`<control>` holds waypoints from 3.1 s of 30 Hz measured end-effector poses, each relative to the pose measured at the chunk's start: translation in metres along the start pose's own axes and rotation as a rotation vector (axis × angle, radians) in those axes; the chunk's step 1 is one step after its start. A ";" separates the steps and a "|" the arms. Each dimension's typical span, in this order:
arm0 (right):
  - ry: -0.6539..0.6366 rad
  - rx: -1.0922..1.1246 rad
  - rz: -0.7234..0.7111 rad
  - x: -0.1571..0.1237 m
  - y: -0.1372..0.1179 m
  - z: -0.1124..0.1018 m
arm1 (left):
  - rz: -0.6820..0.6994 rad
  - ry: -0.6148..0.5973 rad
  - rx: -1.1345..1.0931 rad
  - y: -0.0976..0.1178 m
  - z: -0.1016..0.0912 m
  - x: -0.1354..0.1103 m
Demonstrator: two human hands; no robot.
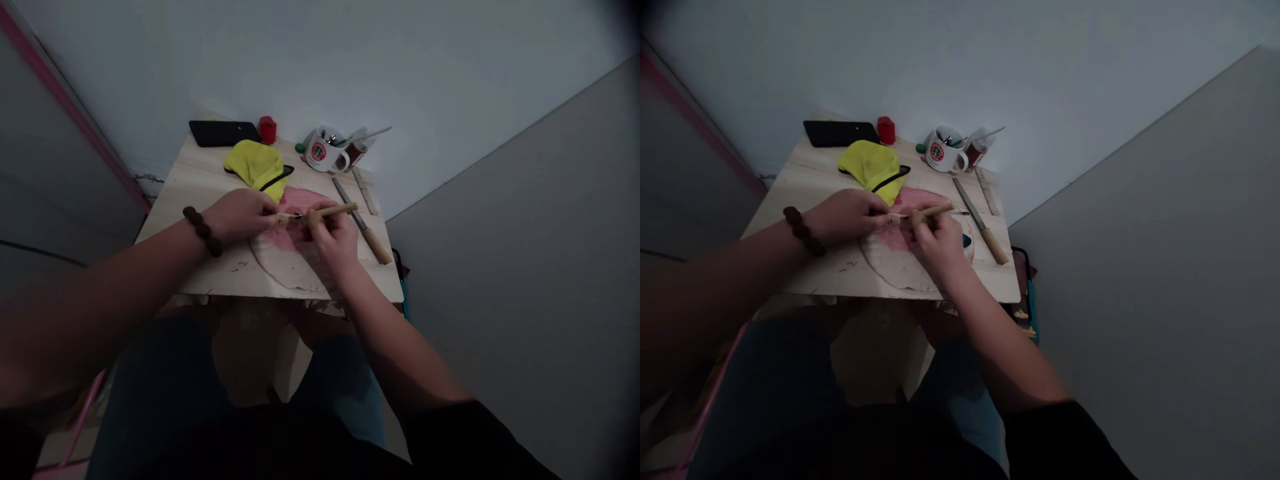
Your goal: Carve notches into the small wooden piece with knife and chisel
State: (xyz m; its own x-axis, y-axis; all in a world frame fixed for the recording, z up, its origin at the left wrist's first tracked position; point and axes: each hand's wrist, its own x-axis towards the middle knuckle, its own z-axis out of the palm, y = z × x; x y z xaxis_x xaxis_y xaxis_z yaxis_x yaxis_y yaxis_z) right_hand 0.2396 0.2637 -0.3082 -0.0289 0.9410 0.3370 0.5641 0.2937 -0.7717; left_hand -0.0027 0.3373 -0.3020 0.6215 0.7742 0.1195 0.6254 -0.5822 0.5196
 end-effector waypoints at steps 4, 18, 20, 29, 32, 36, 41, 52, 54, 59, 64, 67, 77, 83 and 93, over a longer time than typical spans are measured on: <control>0.166 0.018 -0.112 -0.017 -0.011 -0.032 | -0.050 0.038 0.001 0.015 -0.013 -0.007; 0.062 -0.146 -0.025 -0.062 -0.025 -0.101 | 0.027 -0.037 0.158 0.072 -0.026 -0.042; 0.081 -0.076 0.027 -0.077 -0.006 -0.092 | 0.057 -0.062 0.211 0.062 -0.010 -0.044; 0.151 0.125 0.202 -0.100 0.036 -0.063 | 0.084 -0.060 0.258 0.049 0.002 -0.046; 0.167 0.157 0.225 -0.101 0.038 -0.063 | 0.126 -0.075 0.239 0.048 0.002 -0.044; 0.173 0.185 0.234 -0.101 0.041 -0.063 | 0.119 -0.084 0.223 0.045 0.002 -0.042; 0.181 0.206 0.237 -0.100 0.041 -0.062 | 0.044 -0.027 0.221 0.045 0.004 -0.047; 0.196 0.244 0.268 -0.099 0.036 -0.063 | -0.015 -0.004 0.217 0.058 0.007 -0.043; 0.198 0.258 0.272 -0.098 0.034 -0.063 | -0.018 0.018 0.186 0.059 0.007 -0.046; 0.205 0.288 0.284 -0.096 0.026 -0.066 | 0.008 0.083 0.048 0.068 0.011 -0.050; 0.202 0.354 0.303 -0.101 -0.001 -0.077 | -0.107 0.294 -0.188 0.108 0.018 -0.059; 0.164 0.409 0.292 -0.113 -0.034 -0.093 | -0.156 0.381 -0.404 0.156 0.021 -0.073; 0.167 0.522 0.216 -0.172 -0.126 -0.143 | -0.087 0.462 -0.835 0.298 -0.002 -0.117; 0.157 0.617 0.252 -0.202 -0.151 -0.152 | -0.108 0.556 -0.856 0.323 -0.002 -0.134; 0.175 0.632 0.220 -0.217 -0.171 -0.164 | -0.152 0.577 -0.814 0.349 -0.010 -0.151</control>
State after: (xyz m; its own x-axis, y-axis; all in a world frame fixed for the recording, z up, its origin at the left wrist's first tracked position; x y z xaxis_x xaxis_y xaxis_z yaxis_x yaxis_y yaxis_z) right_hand 0.2842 -0.0184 -0.1610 0.1944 0.9646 0.1779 -0.0486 0.1906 -0.9805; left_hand 0.1169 0.0194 -0.1301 0.1041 0.9535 0.2827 0.0332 -0.2874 0.9572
